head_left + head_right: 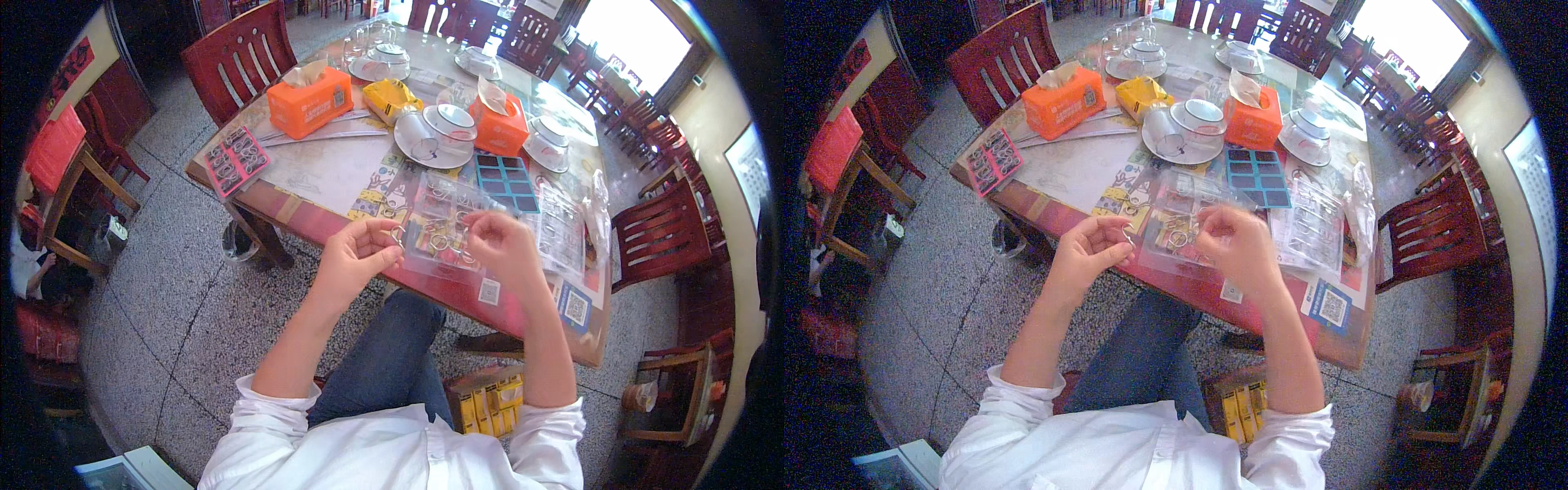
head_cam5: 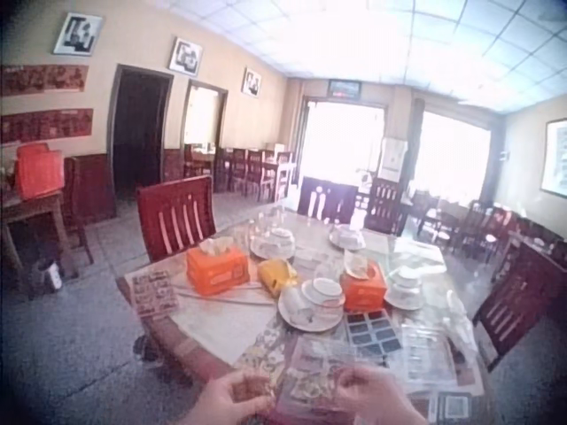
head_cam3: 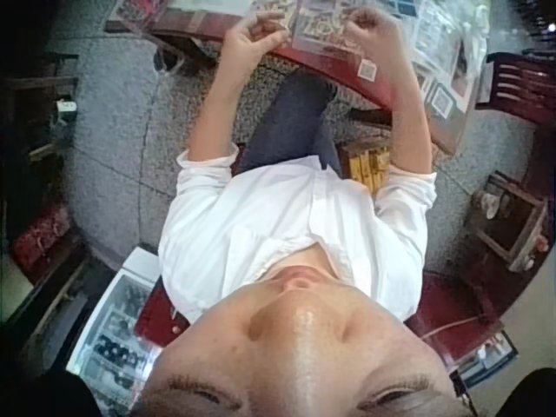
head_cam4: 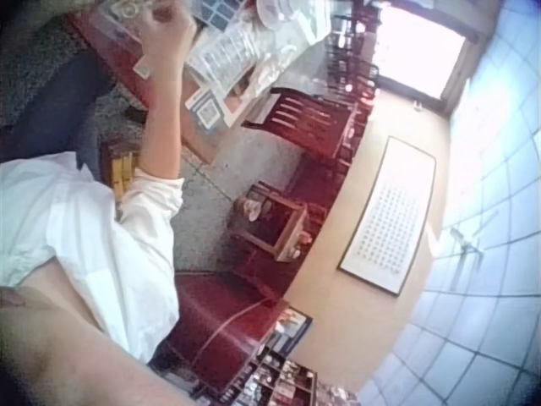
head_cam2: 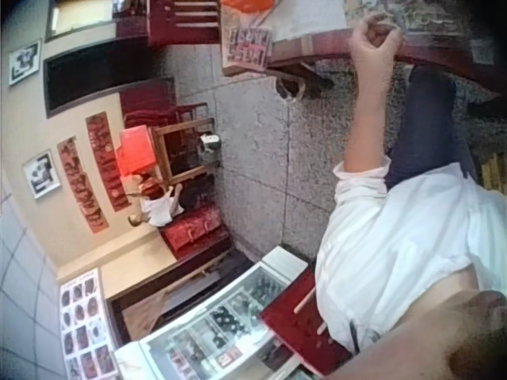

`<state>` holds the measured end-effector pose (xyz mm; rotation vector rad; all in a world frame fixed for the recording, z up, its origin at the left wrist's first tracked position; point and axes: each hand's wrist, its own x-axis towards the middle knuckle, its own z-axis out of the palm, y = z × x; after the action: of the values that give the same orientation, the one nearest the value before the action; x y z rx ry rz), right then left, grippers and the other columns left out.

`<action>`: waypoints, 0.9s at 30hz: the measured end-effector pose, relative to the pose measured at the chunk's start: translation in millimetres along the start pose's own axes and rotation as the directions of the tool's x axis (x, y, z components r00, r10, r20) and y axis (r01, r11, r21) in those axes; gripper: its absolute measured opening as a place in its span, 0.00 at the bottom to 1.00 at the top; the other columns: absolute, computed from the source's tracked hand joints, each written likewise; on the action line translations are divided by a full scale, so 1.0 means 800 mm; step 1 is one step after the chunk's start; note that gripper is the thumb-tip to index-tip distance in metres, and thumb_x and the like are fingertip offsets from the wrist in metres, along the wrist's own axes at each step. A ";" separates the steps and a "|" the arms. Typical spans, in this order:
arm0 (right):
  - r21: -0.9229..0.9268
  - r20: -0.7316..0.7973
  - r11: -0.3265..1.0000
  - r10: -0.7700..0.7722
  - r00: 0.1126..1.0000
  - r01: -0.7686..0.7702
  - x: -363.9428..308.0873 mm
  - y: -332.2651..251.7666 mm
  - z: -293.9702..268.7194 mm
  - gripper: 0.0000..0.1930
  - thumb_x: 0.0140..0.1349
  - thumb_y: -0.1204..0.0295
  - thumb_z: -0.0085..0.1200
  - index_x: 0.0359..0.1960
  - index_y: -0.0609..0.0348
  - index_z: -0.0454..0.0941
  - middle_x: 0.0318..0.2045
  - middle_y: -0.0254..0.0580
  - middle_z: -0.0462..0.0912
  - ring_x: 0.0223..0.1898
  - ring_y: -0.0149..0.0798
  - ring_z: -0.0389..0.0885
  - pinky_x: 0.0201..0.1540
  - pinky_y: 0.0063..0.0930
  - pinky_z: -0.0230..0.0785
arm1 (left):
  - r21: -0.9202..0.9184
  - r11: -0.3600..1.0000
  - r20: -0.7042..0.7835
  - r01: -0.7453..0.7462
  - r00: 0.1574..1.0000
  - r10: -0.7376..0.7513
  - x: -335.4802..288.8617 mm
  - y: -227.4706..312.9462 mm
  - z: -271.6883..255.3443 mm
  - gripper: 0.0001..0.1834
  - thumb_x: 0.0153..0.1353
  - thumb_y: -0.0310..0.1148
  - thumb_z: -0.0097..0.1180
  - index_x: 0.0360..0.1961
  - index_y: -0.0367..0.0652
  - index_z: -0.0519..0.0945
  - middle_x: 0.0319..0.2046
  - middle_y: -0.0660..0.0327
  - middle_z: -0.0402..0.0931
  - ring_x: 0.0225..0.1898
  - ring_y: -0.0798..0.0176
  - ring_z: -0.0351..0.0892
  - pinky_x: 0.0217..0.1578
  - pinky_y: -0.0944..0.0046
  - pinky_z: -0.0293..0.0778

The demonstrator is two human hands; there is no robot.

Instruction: The person sits at a table and assembles small metal keychains by hand. They pick up individual metal rings and links, connect them together, and place the finished items into a clear plastic packaging tray. The person then places the tray into a white shipping bag and moves a stack of yellow packages.

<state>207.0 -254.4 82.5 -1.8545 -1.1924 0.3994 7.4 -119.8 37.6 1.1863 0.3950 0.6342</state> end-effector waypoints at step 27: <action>0.164 -0.392 0.981 -0.034 0.919 0.106 -0.258 0.017 0.113 0.09 0.53 0.82 0.62 0.36 0.63 0.81 0.34 0.44 0.84 0.33 0.35 0.84 0.35 0.24 0.77 | 0.070 0.980 -0.080 0.185 0.980 -0.180 -0.182 -0.081 0.076 0.08 0.61 0.28 0.59 0.38 0.33 0.80 0.33 0.55 0.82 0.33 0.66 0.82 0.34 0.68 0.79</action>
<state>54.3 -388.4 -16.4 -1.6306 -0.9141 0.0866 -51.3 -273.3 -8.9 1.1862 0.5878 0.5073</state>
